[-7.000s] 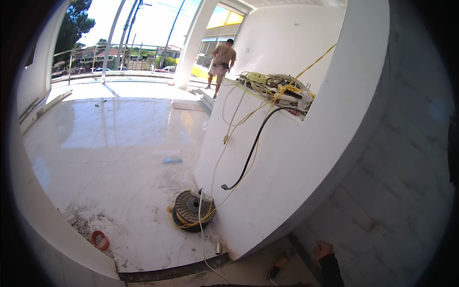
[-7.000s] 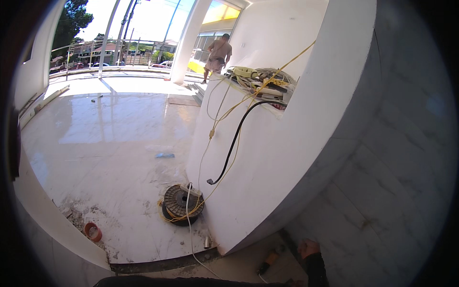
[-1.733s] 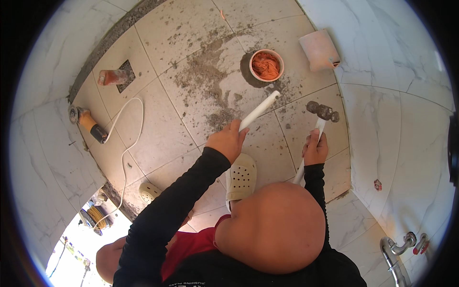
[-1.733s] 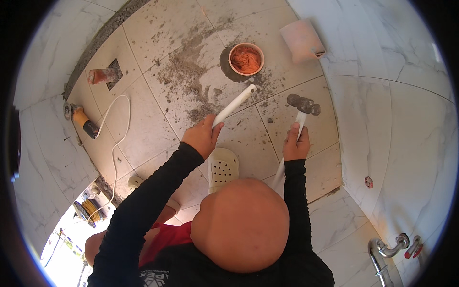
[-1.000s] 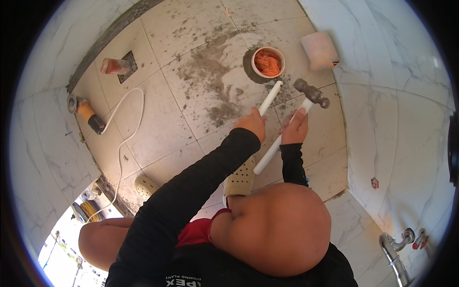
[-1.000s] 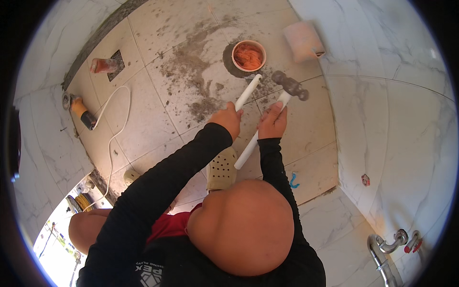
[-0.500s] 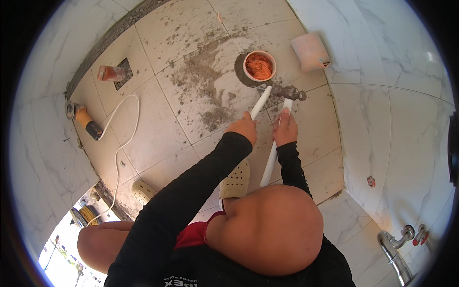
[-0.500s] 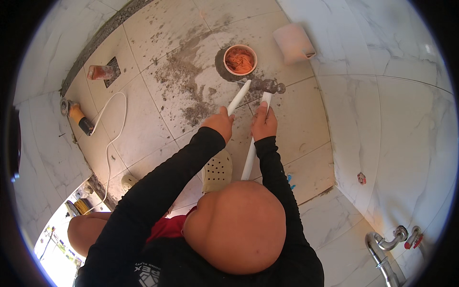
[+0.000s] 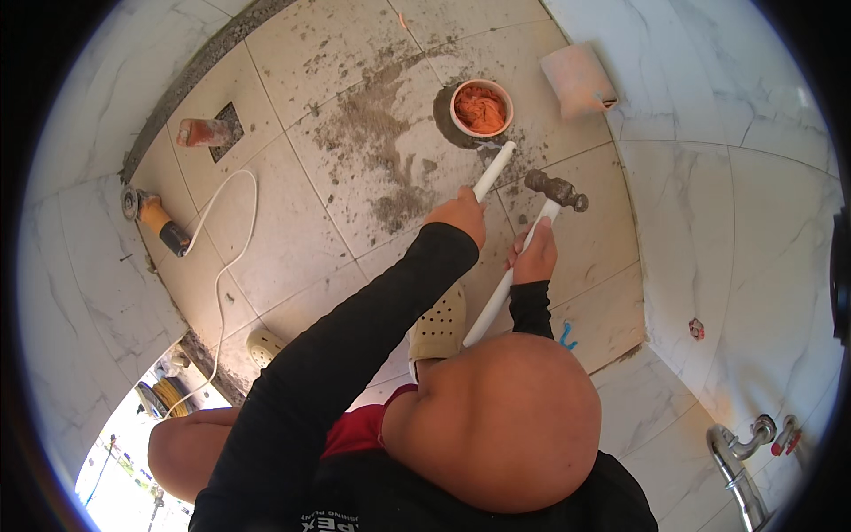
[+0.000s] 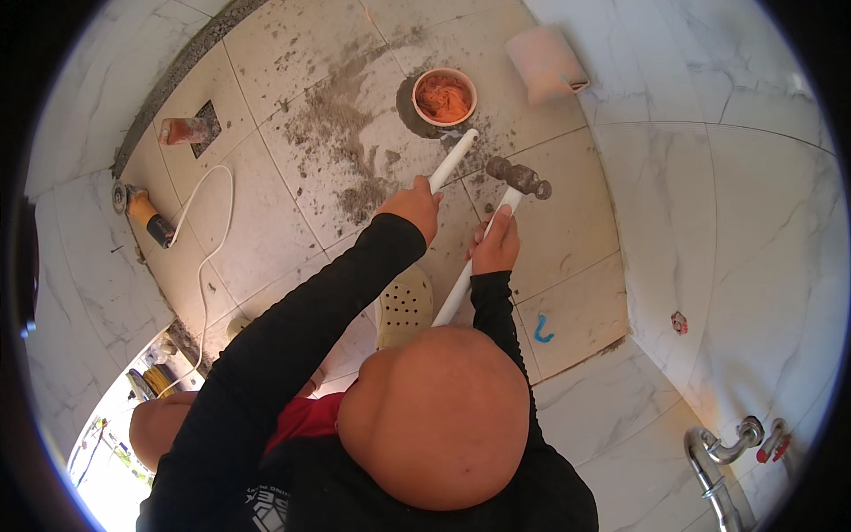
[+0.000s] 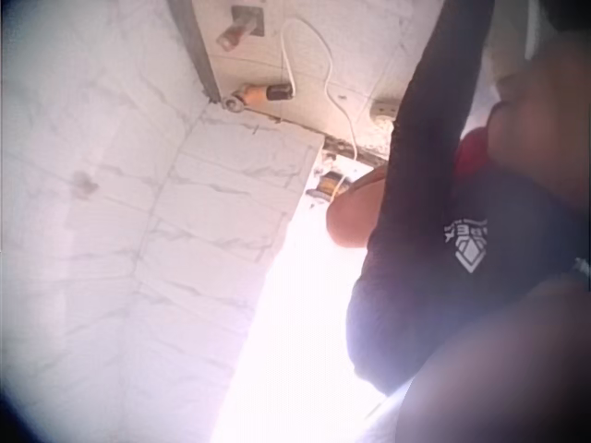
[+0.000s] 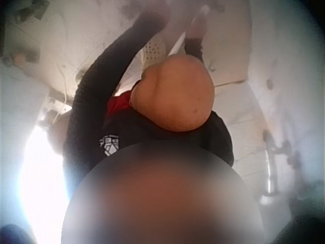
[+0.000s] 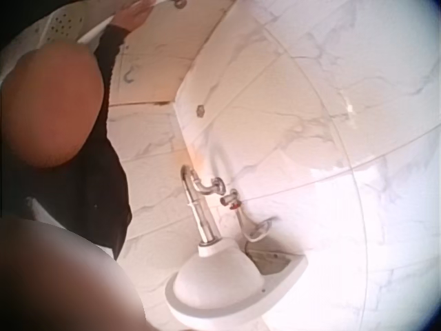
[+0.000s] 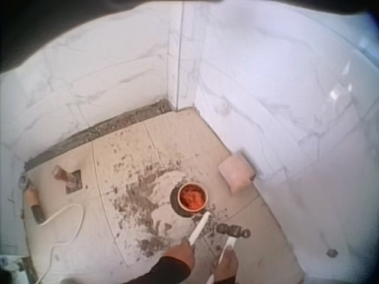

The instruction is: The person uses a hammer to repeatedly strike a white pipe placed inside a small container on the tiled floor. The person adjusts the pipe and container between strikes and briefly reaches toward a wall-mounted electrical box before resuming hammering.

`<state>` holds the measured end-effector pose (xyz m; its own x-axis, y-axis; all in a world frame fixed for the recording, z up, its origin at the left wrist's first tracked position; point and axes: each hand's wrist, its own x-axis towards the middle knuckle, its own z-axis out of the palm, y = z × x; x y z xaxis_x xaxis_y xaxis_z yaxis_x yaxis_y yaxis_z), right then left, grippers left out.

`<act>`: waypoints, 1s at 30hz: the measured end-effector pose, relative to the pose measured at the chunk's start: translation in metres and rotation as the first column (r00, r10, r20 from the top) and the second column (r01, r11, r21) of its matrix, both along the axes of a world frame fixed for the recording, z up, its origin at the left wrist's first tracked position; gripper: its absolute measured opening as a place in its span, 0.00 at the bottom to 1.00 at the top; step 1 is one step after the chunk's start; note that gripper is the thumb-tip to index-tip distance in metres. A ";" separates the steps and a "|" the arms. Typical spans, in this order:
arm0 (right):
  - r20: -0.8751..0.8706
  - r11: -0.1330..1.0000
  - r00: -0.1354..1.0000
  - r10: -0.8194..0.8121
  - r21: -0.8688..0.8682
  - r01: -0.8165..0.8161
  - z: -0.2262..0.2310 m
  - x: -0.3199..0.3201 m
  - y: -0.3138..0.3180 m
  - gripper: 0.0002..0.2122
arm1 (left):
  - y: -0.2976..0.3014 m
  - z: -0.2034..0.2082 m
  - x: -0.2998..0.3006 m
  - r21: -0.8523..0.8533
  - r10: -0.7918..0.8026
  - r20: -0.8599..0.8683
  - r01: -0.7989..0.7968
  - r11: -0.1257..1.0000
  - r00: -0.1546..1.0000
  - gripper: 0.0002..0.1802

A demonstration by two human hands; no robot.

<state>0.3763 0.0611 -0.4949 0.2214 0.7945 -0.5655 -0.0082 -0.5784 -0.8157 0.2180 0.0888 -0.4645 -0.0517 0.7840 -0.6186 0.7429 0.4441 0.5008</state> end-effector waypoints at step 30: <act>-0.087 0.989 0.989 0.118 -0.080 -0.125 -0.013 -0.014 0.045 0.25 | -0.007 -0.007 -0.013 -0.031 -0.002 -0.033 0.001 1.000 0.999 0.17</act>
